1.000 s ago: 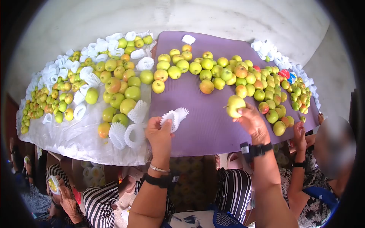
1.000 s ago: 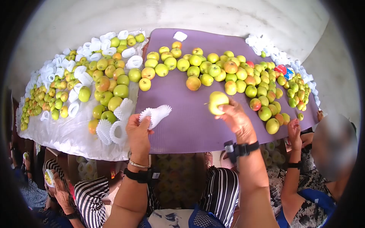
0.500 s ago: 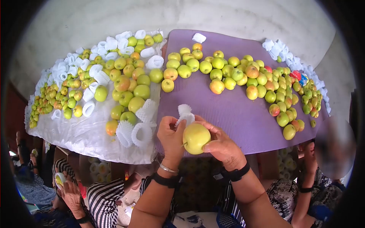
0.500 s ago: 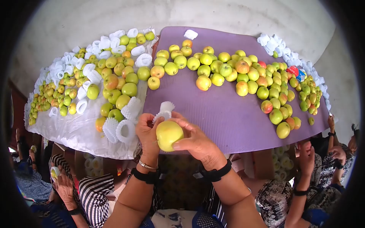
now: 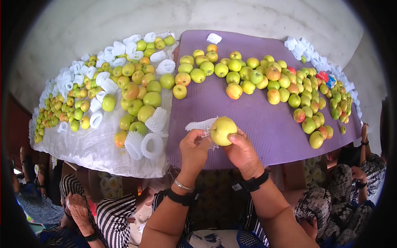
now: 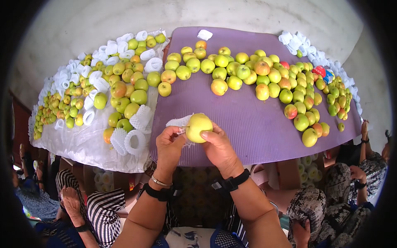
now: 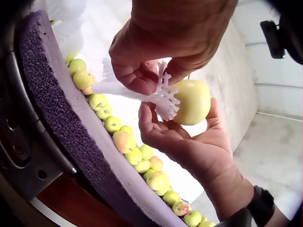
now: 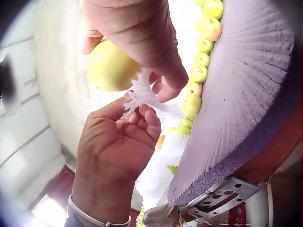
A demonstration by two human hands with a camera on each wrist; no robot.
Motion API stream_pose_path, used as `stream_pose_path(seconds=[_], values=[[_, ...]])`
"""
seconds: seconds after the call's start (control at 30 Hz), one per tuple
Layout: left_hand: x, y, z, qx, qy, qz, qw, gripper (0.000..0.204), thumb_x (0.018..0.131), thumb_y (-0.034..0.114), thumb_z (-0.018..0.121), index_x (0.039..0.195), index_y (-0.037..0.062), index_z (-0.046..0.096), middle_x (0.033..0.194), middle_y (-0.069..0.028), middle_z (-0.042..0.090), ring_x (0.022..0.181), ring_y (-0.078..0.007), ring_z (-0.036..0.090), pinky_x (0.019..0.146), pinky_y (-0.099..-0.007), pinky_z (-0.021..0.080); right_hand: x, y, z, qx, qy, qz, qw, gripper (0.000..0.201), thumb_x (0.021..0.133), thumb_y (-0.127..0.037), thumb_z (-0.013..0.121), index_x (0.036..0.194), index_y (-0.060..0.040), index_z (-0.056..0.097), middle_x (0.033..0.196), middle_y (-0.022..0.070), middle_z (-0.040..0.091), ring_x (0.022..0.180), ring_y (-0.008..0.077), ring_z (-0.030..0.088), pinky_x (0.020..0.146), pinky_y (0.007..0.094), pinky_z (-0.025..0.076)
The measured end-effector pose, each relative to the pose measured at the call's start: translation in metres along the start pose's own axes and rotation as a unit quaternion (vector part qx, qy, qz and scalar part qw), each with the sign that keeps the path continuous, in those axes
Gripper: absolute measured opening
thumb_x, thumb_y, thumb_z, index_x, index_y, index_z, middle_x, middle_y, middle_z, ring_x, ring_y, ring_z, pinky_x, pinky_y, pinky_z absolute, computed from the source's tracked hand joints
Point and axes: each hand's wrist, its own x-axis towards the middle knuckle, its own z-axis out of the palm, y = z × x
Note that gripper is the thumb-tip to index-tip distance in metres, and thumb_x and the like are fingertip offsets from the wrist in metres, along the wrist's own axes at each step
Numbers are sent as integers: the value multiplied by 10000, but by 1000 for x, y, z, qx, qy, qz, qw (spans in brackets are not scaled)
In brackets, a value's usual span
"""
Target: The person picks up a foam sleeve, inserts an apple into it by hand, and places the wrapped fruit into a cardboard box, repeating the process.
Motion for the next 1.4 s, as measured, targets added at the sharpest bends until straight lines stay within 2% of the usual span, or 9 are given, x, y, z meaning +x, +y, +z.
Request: stream_pose_path(seconds=[0.23, 0.5, 0.7, 0.8, 0.9, 1.03, 1.07, 1.27, 1.4], values=[[1, 12, 2, -244, 36, -31, 969, 57, 838, 10, 553, 891, 31, 548, 822, 25, 542, 708, -41, 476, 623, -182, 385, -2, 1, 1, -189, 34, -24, 981, 536, 704, -39, 692, 1196, 29, 490, 1054, 66, 590, 961, 160, 567, 868, 293, 455], [-4, 3, 3, -86, 10, 27, 996, 55, 843, -2, 541, 887, 30, 537, 803, 46, 505, 716, -25, 449, 631, -170, 373, 4, 3, -9, -153, 118, -65, 979, 524, 696, -25, 703, 1171, 44, 495, 1023, 65, 595, 926, 159, 578, 872, 296, 453], [-3, 4, 5, -100, 48, 30, 993, 51, 845, 19, 551, 896, 23, 544, 813, 40, 511, 718, -27, 450, 633, -178, 381, -1, 7, -3, -528, 84, -181, 825, 600, 613, -76, 767, 1129, 21, 476, 1108, 145, 523, 1015, 228, 537, 898, 330, 431], [-6, 6, 7, -30, 30, 93, 995, 68, 840, 24, 557, 907, 13, 550, 806, 18, 529, 726, -60, 475, 652, -209, 402, 1, 15, -6, -584, 57, -250, 770, 638, 566, -65, 776, 1119, 11, 467, 1107, 180, 485, 1050, 281, 514, 906, 344, 422], [-10, 7, 8, 79, -14, 163, 983, 70, 830, 8, 568, 898, 12, 558, 810, 12, 542, 739, -69, 473, 681, -214, 401, 4, 15, -15, -552, 90, -217, 800, 646, 564, -69, 773, 1123, 15, 461, 1075, 177, 498, 1033, 309, 516, 901, 355, 422], [-17, 4, 12, 124, -67, 184, 973, 80, 793, -17, 589, 864, 7, 561, 793, 7, 539, 746, -77, 469, 696, -223, 398, 6, 12, -19, -606, 144, -283, 729, 698, 542, -65, 771, 1143, 15, 424, 1110, 198, 465, 1026, 345, 491, 877, 378, 431], [-16, -1, 10, 141, -73, 182, 970, 129, 768, -20, 593, 886, 25, 569, 849, -61, 551, 734, -152, 534, 695, -275, 450, 5, 12, -18, -628, 148, -308, 699, 713, 536, -64, 773, 1148, 14, 415, 1123, 205, 453, 1025, 353, 484, 871, 383, 432], [-16, -3, 12, -89, -52, 48, 993, 386, 728, -8, 654, 1074, 16, 484, 970, -75, 480, 831, -139, 546, 727, -247, 467, 1, 12, -5, -692, 115, -346, 623, 746, 534, -56, 776, 1167, 2, 386, 1166, 229, 408, 1030, 385, 456, 867, 405, 426], [-8, 8, 9, -1, -50, 11, 999, 519, 716, -7, 677, 1161, -3, 410, 1008, -83, 493, 911, -138, 546, 771, -261, 477, -4, 15, 2, -710, 46, -341, 615, 732, 565, -50, 767, 1191, -21, 388, 1176, 239, 400, 1043, 404, 447, 868, 421, 425]])
